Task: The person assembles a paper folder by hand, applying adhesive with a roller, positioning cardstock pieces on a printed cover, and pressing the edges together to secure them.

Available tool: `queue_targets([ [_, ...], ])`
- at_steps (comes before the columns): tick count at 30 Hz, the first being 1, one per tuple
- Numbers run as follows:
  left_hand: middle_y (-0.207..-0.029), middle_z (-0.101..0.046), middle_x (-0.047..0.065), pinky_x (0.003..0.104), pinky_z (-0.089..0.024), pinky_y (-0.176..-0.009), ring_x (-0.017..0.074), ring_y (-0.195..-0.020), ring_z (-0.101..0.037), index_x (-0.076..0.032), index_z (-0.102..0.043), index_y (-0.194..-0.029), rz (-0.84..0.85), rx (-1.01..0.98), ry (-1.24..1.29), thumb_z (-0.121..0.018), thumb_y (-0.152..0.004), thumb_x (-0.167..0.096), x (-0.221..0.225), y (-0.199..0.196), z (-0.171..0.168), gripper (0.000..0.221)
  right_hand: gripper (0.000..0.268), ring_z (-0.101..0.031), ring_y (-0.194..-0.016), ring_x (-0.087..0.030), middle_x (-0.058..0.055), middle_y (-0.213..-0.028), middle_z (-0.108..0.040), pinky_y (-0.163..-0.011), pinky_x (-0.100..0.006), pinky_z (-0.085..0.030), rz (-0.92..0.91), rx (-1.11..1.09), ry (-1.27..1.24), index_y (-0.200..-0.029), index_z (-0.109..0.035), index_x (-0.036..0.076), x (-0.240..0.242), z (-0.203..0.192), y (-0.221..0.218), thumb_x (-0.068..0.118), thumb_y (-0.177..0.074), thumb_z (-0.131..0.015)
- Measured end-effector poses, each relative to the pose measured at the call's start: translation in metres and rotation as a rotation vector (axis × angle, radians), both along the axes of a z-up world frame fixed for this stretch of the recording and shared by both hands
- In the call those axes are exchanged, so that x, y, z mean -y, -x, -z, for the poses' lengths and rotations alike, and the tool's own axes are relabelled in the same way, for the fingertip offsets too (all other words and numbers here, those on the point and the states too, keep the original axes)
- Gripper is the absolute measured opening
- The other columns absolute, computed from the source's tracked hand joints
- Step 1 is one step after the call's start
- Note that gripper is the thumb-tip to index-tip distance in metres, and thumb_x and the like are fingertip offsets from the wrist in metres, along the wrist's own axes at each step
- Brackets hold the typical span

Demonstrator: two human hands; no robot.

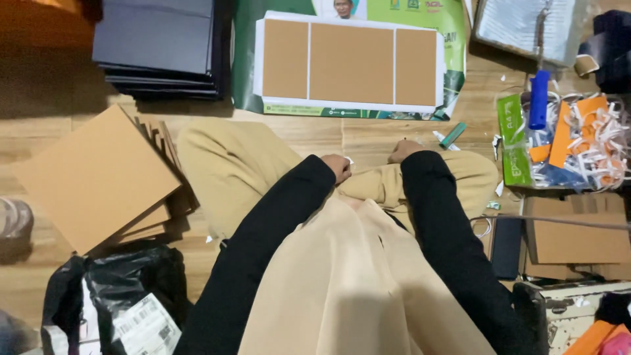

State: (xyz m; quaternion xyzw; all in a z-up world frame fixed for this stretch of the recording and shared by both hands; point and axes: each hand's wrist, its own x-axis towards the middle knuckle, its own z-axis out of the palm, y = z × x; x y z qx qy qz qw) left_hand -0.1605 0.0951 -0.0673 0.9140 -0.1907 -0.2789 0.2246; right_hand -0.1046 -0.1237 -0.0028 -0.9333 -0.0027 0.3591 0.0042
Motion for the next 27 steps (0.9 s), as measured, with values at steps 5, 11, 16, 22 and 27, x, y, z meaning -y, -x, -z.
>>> queue_targets([
  [5, -0.076, -0.064, 0.003, 0.034, -0.051, -0.072, 0.0218, -0.083, -0.065, -0.019, -0.058, -0.083, -0.051, 0.028, -0.012, -0.054, -0.078, -0.041, -0.005, 0.001, -0.012, 0.023, 0.045, -0.054, -0.107, -0.037, -0.023, -0.107, -0.061, -0.091, -0.046, -0.042, 0.097, 0.007, -0.102, -0.105, -0.064, 0.000, -0.018, -0.047, 0.004, 0.028, -0.074, -0.046],
  [11, -0.085, -0.064, 0.010, 0.039, -0.051, -0.072, 0.0275, -0.085, -0.064, -0.013, -0.059, -0.090, 0.011, 0.069, -0.046, -0.046, -0.082, -0.037, -0.013, -0.007, -0.073, 0.028, 0.036, -0.059, -0.099, -0.032, -0.015, -0.094, -0.065, -0.085, -0.043, -0.041, 0.217, 0.209, -0.090, -0.095, -0.065, 0.008, -0.006, -0.042, -0.002, 0.035, -0.079, -0.046],
  [16, -0.091, -0.052, 0.008, 0.039, -0.048, -0.072, 0.0265, -0.089, -0.055, -0.011, -0.054, -0.094, -0.019, 0.429, -0.116, -0.052, -0.082, -0.029, -0.022, -0.026, -0.101, 0.022, 0.027, -0.062, -0.093, -0.028, -0.006, -0.090, -0.067, -0.082, -0.043, -0.042, 0.315, 0.288, -0.063, -0.085, -0.066, 0.016, 0.008, -0.006, -0.014, 0.030, -0.074, -0.046],
  [22, -0.119, -0.039, 0.007, 0.043, -0.036, -0.093, 0.0281, -0.112, -0.040, -0.016, -0.041, -0.111, -0.082, 0.708, -0.096, -0.063, -0.078, -0.025, -0.021, -0.059, -0.081, 0.040, 0.018, -0.060, -0.086, -0.029, -0.005, -0.079, -0.057, -0.077, -0.047, -0.045, 0.539, 0.645, -0.261, -0.088, -0.054, 0.013, -0.001, -0.035, -0.021, 0.028, -0.078, -0.053],
  [27, -0.114, -0.042, 0.010, 0.048, -0.033, -0.095, 0.0312, -0.112, -0.040, -0.013, -0.042, -0.112, -0.158, 0.778, -0.070, -0.064, -0.075, -0.016, -0.023, -0.081, -0.057, 0.044, 0.024, -0.051, -0.099, -0.028, -0.005, -0.099, -0.045, -0.085, -0.044, -0.042, 0.666, 0.893, -0.350, -0.100, -0.049, 0.011, 0.021, -0.023, -0.040, 0.016, -0.078, -0.058],
])
